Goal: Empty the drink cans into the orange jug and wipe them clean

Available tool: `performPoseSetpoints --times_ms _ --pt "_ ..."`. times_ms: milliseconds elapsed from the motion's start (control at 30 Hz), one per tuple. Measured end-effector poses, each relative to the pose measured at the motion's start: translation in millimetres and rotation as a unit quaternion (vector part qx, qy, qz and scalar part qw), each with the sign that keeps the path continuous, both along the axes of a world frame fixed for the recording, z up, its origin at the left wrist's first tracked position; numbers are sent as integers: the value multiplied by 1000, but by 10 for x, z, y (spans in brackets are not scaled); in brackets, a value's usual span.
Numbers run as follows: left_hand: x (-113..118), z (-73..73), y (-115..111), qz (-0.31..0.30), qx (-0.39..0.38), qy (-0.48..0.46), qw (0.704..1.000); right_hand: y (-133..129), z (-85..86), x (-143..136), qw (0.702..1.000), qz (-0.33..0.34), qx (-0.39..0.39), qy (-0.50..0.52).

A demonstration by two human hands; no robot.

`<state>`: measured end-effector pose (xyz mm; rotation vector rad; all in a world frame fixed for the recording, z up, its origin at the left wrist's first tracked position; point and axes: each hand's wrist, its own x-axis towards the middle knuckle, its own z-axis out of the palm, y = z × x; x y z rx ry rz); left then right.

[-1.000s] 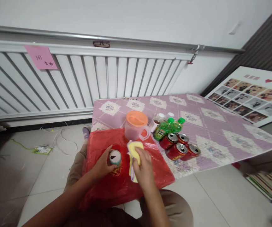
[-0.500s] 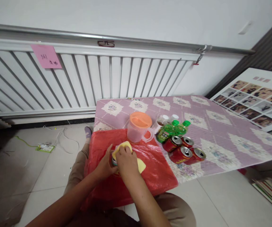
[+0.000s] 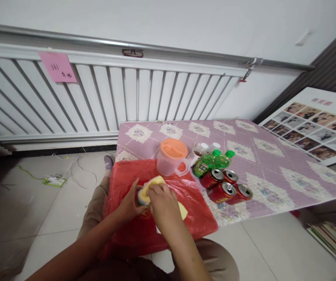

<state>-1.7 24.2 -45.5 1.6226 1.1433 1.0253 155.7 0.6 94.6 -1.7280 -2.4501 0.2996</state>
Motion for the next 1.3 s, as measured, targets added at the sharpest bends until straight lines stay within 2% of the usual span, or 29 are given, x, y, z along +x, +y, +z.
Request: performPoseSetpoints --times_ms 133,300,433,533,667,800,900,967,1133,1300 --pt "-12 3 -6 -3 9 7 1000 114 -107 -251 997 -26 14 -68" --pt "-28 -20 3 -11 19 4 1000 105 -285 -458 993 23 18 -114" --pt "-28 -26 3 -12 -8 -14 1000 47 -306 -332 992 55 8 -116" --pt "-22 -8 -3 -10 -14 -8 1000 2 -286 -164 992 54 4 -110" --pt "-7 -6 -6 2 7 -3 1000 -27 -248 45 994 27 10 -103" --pt "11 -61 -4 12 0 -6 1000 -3 -203 167 993 -39 13 -111" --pt "17 -96 -6 15 2 -7 1000 12 -202 138 992 -77 41 -91" --pt "15 -96 -9 15 8 -3 1000 10 -240 59 992 -79 52 -81" --pt "0 -36 -11 9 8 9 1000 -40 -380 -146 994 -63 16 -89" --pt "-4 -39 -12 4 11 1 1000 -171 -352 -128 995 -60 -15 -72"
